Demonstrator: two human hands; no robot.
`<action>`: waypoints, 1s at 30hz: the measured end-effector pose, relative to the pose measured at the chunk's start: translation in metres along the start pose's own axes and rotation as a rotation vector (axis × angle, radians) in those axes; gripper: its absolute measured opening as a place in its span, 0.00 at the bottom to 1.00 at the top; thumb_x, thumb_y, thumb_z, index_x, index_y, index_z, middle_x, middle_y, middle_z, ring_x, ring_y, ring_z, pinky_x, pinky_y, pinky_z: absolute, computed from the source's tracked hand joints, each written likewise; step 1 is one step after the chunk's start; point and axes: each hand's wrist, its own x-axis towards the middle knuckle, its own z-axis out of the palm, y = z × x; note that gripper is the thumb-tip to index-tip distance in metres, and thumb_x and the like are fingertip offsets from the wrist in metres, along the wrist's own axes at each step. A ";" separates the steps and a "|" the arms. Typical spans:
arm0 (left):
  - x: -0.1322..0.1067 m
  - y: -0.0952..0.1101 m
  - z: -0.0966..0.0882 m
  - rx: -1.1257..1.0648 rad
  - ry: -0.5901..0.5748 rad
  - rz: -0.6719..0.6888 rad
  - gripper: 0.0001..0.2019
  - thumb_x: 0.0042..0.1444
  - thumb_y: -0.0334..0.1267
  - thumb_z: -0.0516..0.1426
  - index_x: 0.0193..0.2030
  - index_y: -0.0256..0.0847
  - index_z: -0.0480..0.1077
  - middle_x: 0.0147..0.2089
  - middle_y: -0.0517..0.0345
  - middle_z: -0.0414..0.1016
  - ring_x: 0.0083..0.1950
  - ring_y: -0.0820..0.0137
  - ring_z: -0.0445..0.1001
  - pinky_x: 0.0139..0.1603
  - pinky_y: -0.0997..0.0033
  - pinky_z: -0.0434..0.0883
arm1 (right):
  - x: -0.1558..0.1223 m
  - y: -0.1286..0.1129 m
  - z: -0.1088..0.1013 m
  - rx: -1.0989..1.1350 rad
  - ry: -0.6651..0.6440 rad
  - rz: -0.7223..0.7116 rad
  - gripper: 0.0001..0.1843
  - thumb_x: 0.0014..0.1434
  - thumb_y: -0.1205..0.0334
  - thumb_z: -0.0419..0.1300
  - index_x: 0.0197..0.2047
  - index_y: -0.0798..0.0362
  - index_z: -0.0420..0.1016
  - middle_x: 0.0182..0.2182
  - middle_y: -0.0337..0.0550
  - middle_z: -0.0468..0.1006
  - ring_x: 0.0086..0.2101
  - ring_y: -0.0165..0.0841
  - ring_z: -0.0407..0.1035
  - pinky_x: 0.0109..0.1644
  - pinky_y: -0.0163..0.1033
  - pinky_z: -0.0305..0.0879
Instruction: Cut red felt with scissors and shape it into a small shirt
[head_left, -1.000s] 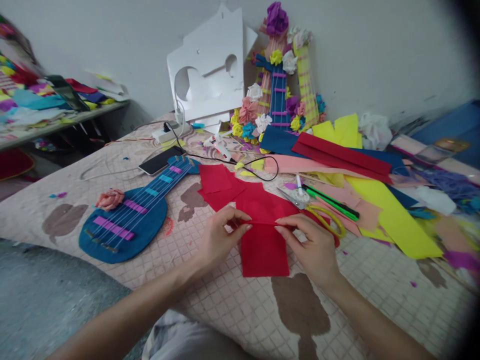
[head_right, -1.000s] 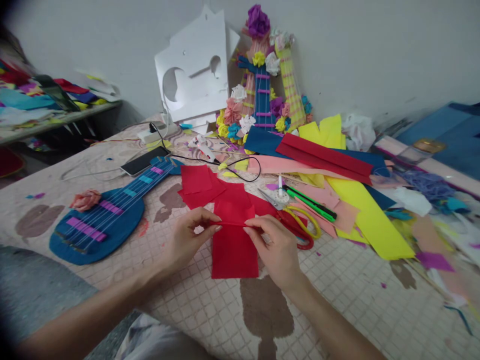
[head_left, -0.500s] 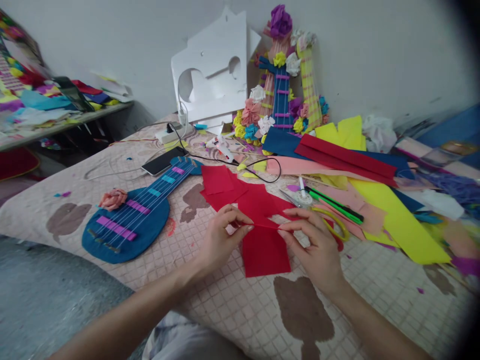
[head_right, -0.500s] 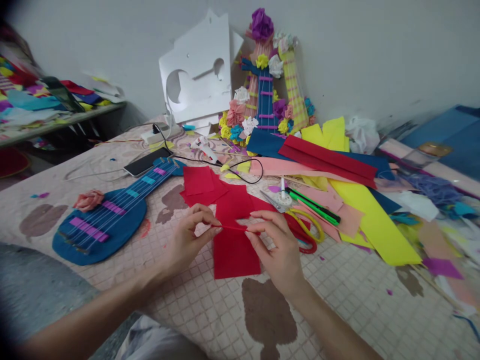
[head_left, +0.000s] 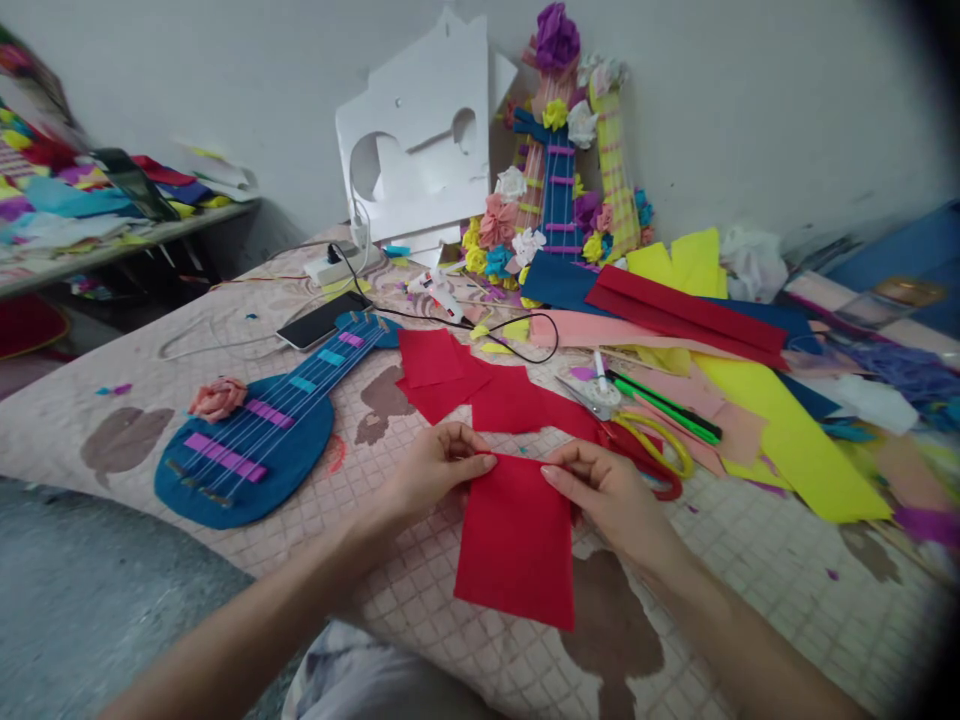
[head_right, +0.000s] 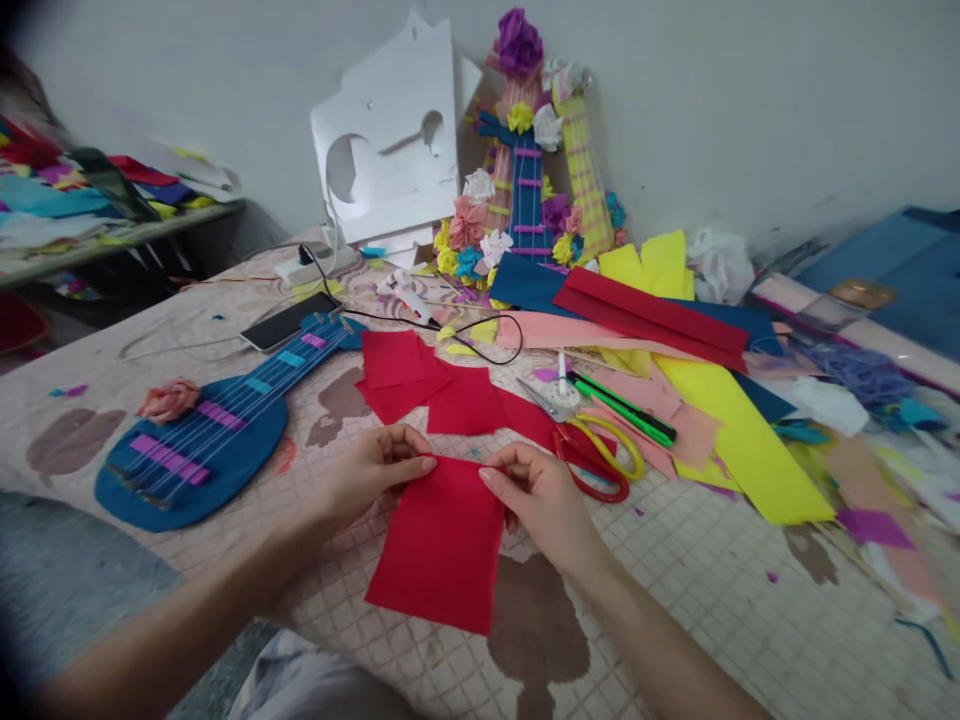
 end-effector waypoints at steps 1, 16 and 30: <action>0.000 -0.001 -0.002 0.030 -0.022 -0.030 0.16 0.44 0.43 0.65 0.31 0.35 0.65 0.22 0.64 0.68 0.19 0.81 0.65 0.18 0.82 0.62 | 0.002 0.002 0.000 -0.012 -0.019 0.019 0.13 0.55 0.52 0.62 0.32 0.52 0.67 0.19 0.32 0.69 0.16 0.24 0.60 0.18 0.30 0.57; 0.008 -0.018 -0.011 0.751 0.099 0.296 0.04 0.50 0.31 0.56 0.34 0.37 0.69 0.26 0.61 0.71 0.25 0.77 0.67 0.26 0.78 0.61 | 0.009 0.005 0.009 -0.714 0.139 -0.299 0.04 0.55 0.65 0.54 0.29 0.50 0.65 0.20 0.33 0.68 0.21 0.29 0.64 0.26 0.33 0.58; -0.005 -0.008 -0.001 1.370 0.086 0.712 0.15 0.59 0.25 0.49 0.49 0.40 0.67 0.51 0.48 0.66 0.52 0.61 0.64 0.52 0.57 0.66 | 0.006 0.014 0.015 -1.117 0.198 -0.419 0.05 0.61 0.65 0.49 0.35 0.51 0.65 0.32 0.42 0.72 0.30 0.34 0.70 0.26 0.36 0.57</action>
